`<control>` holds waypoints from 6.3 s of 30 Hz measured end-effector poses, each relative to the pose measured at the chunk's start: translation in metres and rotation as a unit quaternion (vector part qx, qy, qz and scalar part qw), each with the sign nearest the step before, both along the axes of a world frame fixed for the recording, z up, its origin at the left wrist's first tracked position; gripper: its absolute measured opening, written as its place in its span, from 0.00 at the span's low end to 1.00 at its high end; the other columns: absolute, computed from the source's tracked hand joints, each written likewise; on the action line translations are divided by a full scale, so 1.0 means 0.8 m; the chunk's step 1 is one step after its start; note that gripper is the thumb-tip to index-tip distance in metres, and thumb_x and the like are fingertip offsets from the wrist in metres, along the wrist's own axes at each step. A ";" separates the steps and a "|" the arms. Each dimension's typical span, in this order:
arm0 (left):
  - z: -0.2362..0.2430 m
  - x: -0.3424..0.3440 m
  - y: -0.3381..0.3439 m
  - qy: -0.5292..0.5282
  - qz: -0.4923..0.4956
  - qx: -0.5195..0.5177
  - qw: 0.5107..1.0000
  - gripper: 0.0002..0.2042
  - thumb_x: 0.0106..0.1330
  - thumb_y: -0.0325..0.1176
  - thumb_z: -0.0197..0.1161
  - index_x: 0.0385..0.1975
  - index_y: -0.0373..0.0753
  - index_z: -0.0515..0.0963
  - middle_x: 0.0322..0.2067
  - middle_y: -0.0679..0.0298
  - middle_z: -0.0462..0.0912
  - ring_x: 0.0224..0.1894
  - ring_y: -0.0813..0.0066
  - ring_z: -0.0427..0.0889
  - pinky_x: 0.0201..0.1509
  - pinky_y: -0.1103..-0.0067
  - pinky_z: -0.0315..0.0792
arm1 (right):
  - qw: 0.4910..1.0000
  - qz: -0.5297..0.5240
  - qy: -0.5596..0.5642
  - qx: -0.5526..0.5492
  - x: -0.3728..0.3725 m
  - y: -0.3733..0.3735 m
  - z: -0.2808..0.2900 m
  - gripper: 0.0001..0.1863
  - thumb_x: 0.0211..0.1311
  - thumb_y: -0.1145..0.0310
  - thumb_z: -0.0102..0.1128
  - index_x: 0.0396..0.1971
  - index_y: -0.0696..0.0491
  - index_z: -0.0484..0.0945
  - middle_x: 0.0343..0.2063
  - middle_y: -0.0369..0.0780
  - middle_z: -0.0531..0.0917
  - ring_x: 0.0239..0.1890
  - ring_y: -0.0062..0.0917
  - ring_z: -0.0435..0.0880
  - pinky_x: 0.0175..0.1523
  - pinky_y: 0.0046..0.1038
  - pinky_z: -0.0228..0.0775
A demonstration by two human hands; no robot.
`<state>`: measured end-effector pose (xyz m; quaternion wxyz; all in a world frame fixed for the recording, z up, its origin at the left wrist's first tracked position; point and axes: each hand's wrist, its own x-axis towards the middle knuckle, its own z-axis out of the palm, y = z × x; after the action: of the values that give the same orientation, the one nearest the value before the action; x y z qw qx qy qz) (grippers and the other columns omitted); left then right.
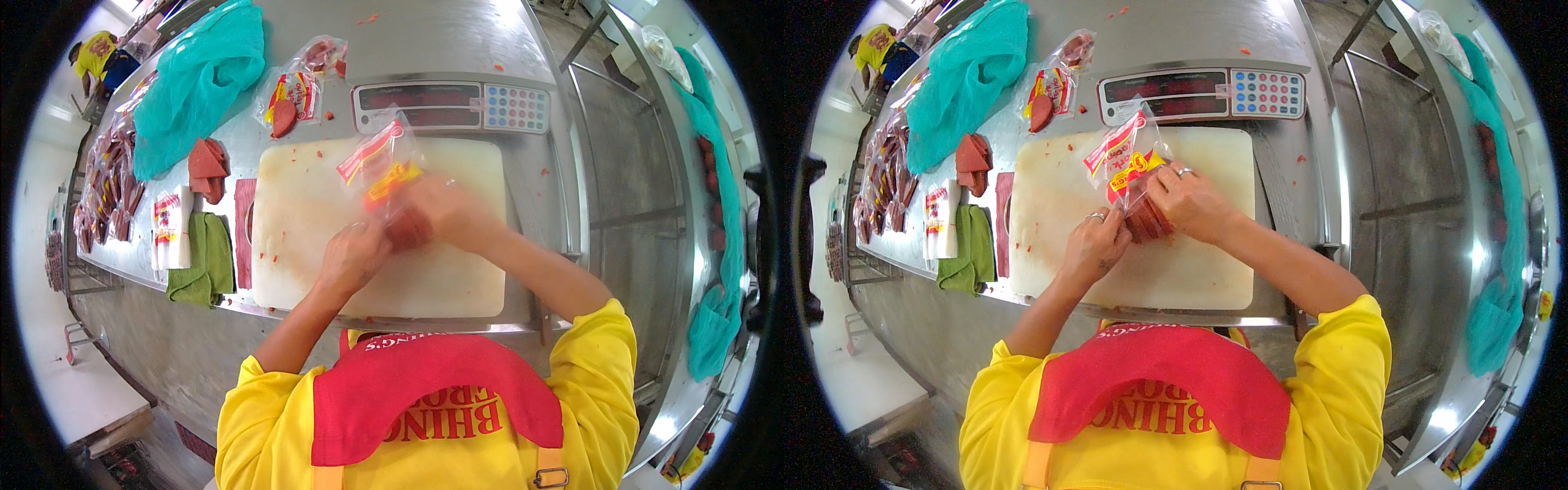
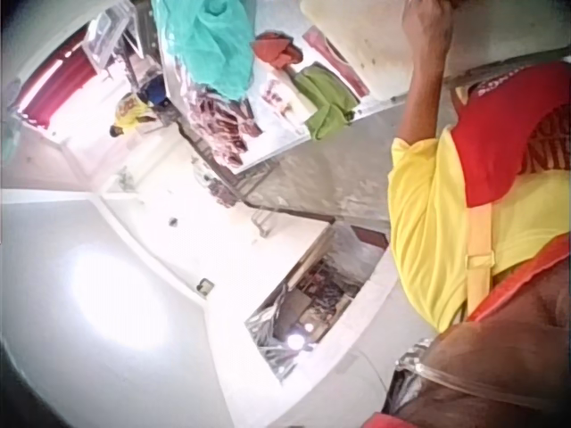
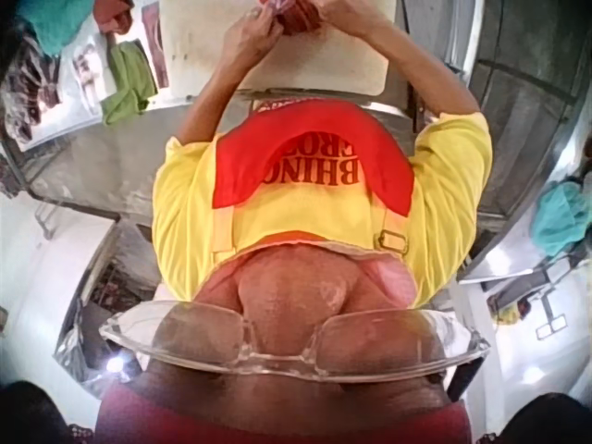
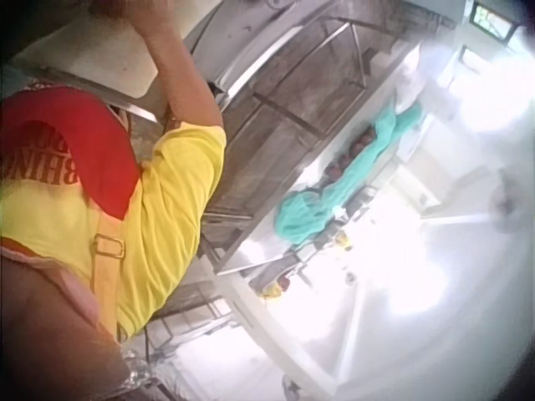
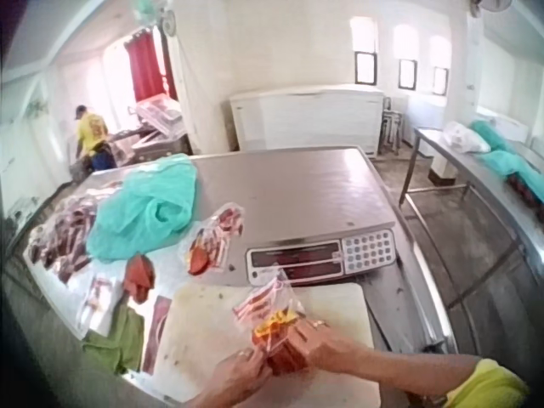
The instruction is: The person places a block of processed meat into a plastic bag, seals it, and sets it aside. Then the person slices a second block of meat into thin pieces on a cutting board using a knife and places the slices on a digital scale.
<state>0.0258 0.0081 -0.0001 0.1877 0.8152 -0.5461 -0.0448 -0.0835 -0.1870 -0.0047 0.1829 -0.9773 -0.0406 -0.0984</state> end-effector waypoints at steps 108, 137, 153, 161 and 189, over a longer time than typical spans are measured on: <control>-0.029 0.089 -0.026 -0.100 -0.121 -0.139 0.978 0.28 0.57 0.26 0.58 0.61 0.43 0.65 0.60 0.56 0.68 0.66 0.50 0.60 0.67 0.59 0.55 | 0.954 -0.273 0.005 0.123 0.048 0.057 -0.023 0.43 0.57 0.65 0.60 0.68 0.55 0.46 0.44 0.52 0.72 0.40 0.46 0.78 0.43 0.40 0.73; -0.016 -0.003 -0.024 -0.100 -0.080 -0.099 0.987 0.25 0.50 0.24 0.58 0.53 0.42 0.74 0.55 0.59 0.74 0.65 0.55 0.63 0.68 0.57 0.52 | 0.950 -0.226 0.021 0.213 -0.057 0.104 -0.003 0.08 0.47 0.77 0.54 0.29 0.58 0.69 0.28 0.52 0.77 0.31 0.50 0.78 0.36 0.47 0.70; -0.007 0.001 0.025 -0.034 -0.088 -0.064 0.994 0.33 0.48 0.23 0.58 0.61 0.38 0.66 0.64 0.50 0.61 0.67 0.45 0.55 0.68 0.57 0.51 | 0.972 -0.199 0.005 0.123 -0.013 0.096 -0.037 0.18 0.49 0.78 0.54 0.43 0.60 0.69 0.35 0.51 0.76 0.35 0.45 0.79 0.41 0.40 0.73; -0.006 0.006 0.039 -0.027 -0.098 -0.053 0.993 0.31 0.53 0.19 0.53 0.62 0.36 0.63 0.64 0.47 0.59 0.68 0.43 0.53 0.69 0.55 0.49 | 0.969 -0.208 -0.012 0.129 -0.022 0.089 -0.047 0.09 0.47 0.77 0.56 0.32 0.55 0.70 0.32 0.48 0.77 0.32 0.44 0.79 0.37 0.41 0.72; 0.024 0.019 -0.021 -0.056 -0.305 0.105 0.945 0.33 0.67 0.57 0.42 0.63 0.34 0.60 0.65 0.53 0.59 0.69 0.53 0.51 0.71 0.59 0.44 | 0.969 -0.237 -0.018 0.073 -0.077 0.144 -0.008 0.21 0.57 0.71 0.52 0.53 0.57 0.72 0.55 0.45 0.73 0.61 0.39 0.67 0.61 0.42 0.55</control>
<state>0.0413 -0.0089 0.0192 0.0471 0.6262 -0.7703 -0.1113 -0.1447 -0.0717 -0.0112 0.2242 -0.9412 0.1963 -0.1590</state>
